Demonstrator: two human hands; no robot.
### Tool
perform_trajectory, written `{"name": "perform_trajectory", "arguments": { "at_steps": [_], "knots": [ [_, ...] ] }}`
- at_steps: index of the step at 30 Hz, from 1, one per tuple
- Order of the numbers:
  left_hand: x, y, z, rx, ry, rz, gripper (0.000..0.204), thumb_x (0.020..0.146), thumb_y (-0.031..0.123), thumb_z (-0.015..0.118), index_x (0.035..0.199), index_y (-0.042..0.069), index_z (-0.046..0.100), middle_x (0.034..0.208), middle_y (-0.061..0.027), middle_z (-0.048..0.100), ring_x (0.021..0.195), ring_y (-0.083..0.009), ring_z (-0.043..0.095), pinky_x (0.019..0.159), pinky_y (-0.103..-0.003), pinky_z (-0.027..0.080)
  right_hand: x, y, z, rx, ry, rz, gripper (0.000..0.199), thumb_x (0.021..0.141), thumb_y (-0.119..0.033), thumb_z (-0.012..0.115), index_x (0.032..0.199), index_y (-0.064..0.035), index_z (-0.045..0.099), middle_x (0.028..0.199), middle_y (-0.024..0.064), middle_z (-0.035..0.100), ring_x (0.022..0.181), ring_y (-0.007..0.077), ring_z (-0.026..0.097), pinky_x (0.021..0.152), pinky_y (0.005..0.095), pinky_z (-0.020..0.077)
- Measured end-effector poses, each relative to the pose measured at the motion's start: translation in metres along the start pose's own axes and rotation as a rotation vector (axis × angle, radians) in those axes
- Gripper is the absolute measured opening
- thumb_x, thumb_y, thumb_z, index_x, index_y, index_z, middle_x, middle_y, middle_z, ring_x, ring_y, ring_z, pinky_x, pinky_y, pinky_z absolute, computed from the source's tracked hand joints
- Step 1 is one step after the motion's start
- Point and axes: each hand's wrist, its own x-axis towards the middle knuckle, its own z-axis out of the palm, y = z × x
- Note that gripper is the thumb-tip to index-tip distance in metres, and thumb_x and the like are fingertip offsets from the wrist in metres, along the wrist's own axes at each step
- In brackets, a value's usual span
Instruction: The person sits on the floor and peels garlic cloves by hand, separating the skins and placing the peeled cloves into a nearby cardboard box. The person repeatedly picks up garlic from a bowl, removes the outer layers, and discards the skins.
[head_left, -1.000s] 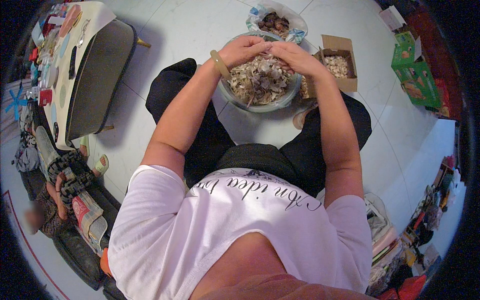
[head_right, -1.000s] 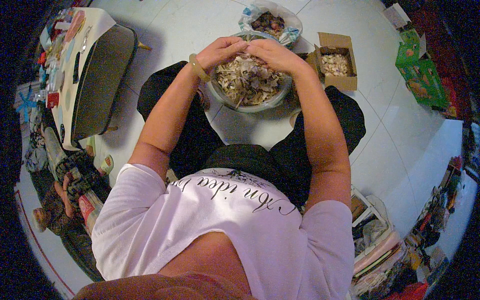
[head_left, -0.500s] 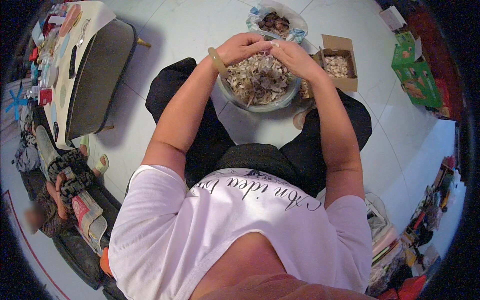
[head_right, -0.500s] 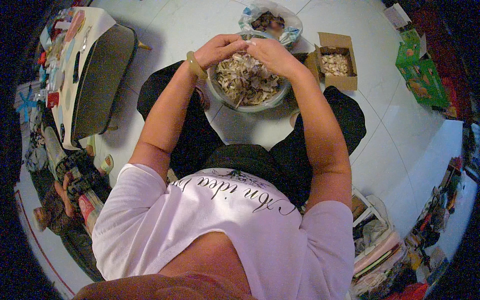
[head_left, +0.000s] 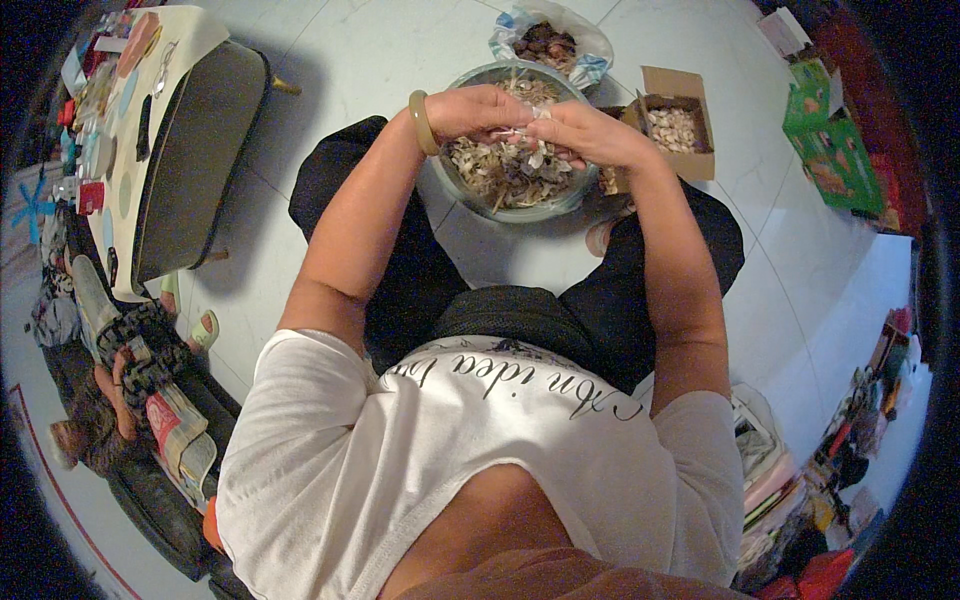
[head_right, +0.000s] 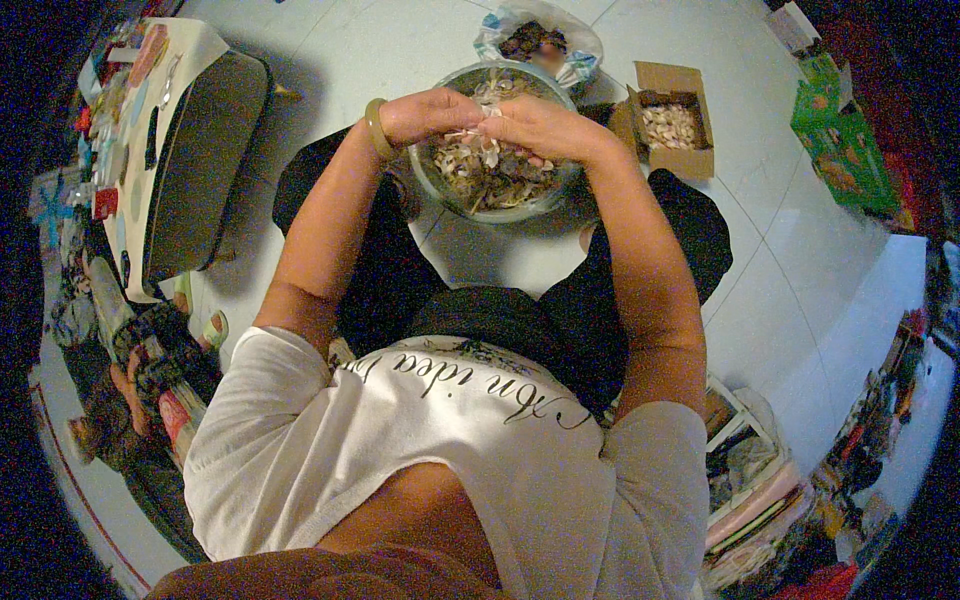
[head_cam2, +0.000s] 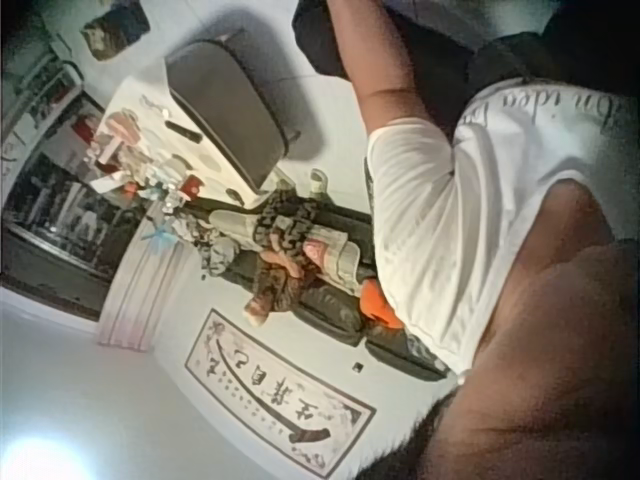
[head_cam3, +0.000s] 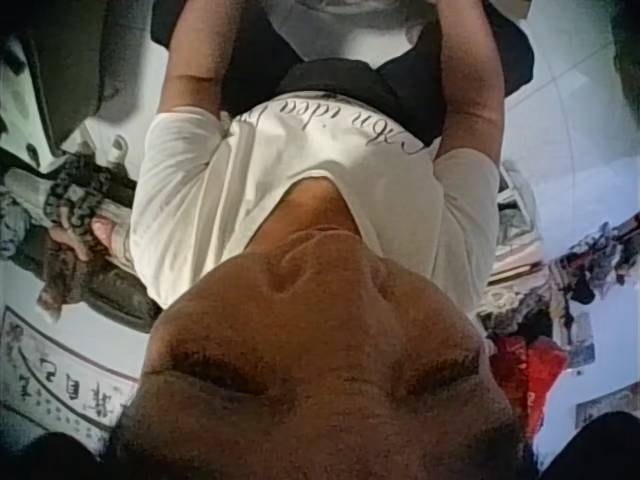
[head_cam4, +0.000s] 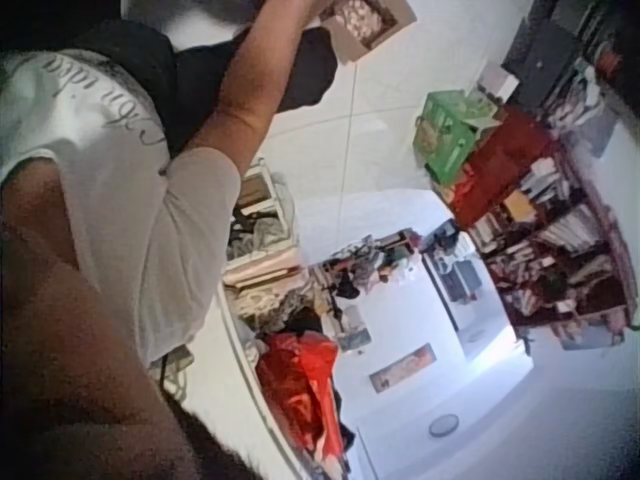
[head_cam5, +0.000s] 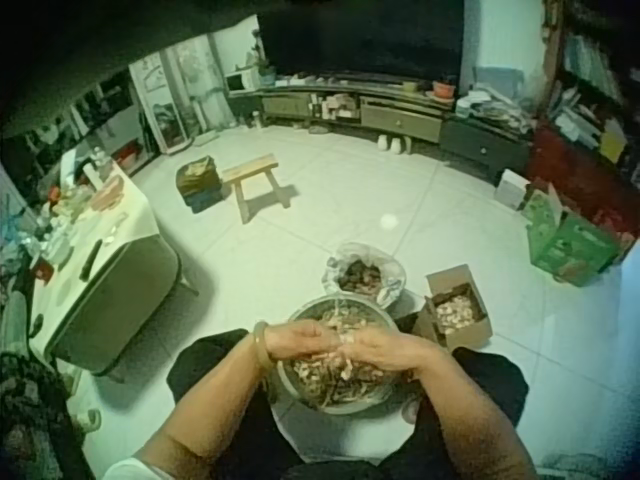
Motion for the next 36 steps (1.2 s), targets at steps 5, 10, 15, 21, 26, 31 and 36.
{"name": "perform_trajectory", "arguments": {
  "at_steps": [5, 10, 15, 21, 26, 31, 36],
  "knots": [
    [0.001, 0.000, 0.005, 0.079, -0.030, 0.058, 0.031, 0.084, 0.032, 0.044, 0.081, 0.004, 0.060, 0.062, 0.0059, 0.048, 0.051, -0.0016, 0.036, 0.043, -0.016, 0.028, -0.005, 0.002, 0.001, 0.084, -0.005, 0.060, 0.036, 0.083, -0.040, 0.042, 0.079, -0.0053, 0.052, 0.053, -0.0060, 0.036, 0.043, 0.0035, 0.033, 0.037, 0.0185, 0.0257],
    [0.000, 0.002, 0.010, 0.040, 0.099, 0.048, 0.033, 0.082, 0.033, 0.047, 0.075, 0.004, 0.061, 0.056, 0.0071, 0.045, 0.047, -0.0015, 0.033, 0.040, -0.017, 0.026, -0.004, -0.003, 0.000, 0.227, -0.008, 0.113, 0.030, 0.083, -0.035, 0.044, 0.078, -0.0057, 0.052, 0.053, -0.0070, 0.034, 0.042, 0.0028, 0.030, 0.038, 0.0178, 0.0235],
    [-0.001, 0.005, 0.014, -0.060, 0.053, 0.078, 0.031, 0.081, 0.033, 0.050, 0.077, 0.003, 0.061, 0.055, 0.0073, 0.043, 0.047, -0.0016, 0.033, 0.041, -0.016, 0.026, -0.004, -0.006, -0.003, 0.402, -0.080, 0.123, 0.027, 0.083, -0.030, 0.045, 0.080, -0.0038, 0.051, 0.052, -0.0076, 0.030, 0.041, 0.0018, 0.026, 0.035, 0.0175, 0.0197],
    [-0.004, 0.005, 0.021, -0.030, 0.117, 0.134, 0.028, 0.082, 0.028, 0.047, 0.076, 0.003, 0.059, 0.054, 0.0067, 0.043, 0.046, -0.0017, 0.032, 0.040, -0.017, 0.025, -0.005, -0.002, 0.000, 0.563, -0.118, 0.083, 0.025, 0.083, -0.028, 0.047, 0.082, -0.0026, 0.049, 0.052, -0.0073, 0.030, 0.040, 0.0016, 0.024, 0.033, 0.0172, 0.0186],
    [-0.008, 0.008, 0.024, -0.263, 0.159, 0.132, 0.028, 0.081, 0.026, 0.046, 0.066, 0.003, 0.054, 0.050, 0.0033, 0.042, 0.041, -0.0033, 0.030, 0.037, -0.018, 0.023, -0.004, -0.002, 0.002, 0.646, -0.124, 0.046, 0.028, 0.082, -0.033, 0.048, 0.080, -0.0046, 0.050, 0.051, -0.0067, 0.028, 0.039, 0.0025, 0.023, 0.033, 0.0173, 0.0205],
    [-0.005, 0.016, 0.024, -0.482, 0.292, 0.197, 0.034, 0.082, 0.028, 0.041, 0.059, 0.005, 0.048, 0.047, 0.0008, 0.040, 0.037, -0.0046, 0.029, 0.034, -0.017, 0.021, 0.004, -0.007, 0.002, 0.707, 0.004, -0.092, 0.027, 0.082, -0.030, 0.048, 0.082, -0.0040, 0.051, 0.051, -0.0066, 0.027, 0.039, 0.0024, 0.023, 0.033, 0.0172, 0.0200],
    [0.002, 0.003, 0.009, -0.817, 0.116, 0.314, 0.025, 0.080, 0.031, 0.043, 0.075, 0.007, 0.047, 0.063, -0.0030, 0.045, 0.042, -0.0044, 0.032, 0.033, -0.013, 0.024, 0.003, -0.005, -0.008, 0.783, 0.093, -0.023, 0.028, 0.082, -0.030, 0.047, 0.085, -0.0027, 0.053, 0.050, -0.0072, 0.026, 0.038, 0.0010, 0.020, 0.033, 0.0167, 0.0179]
  ]
}}
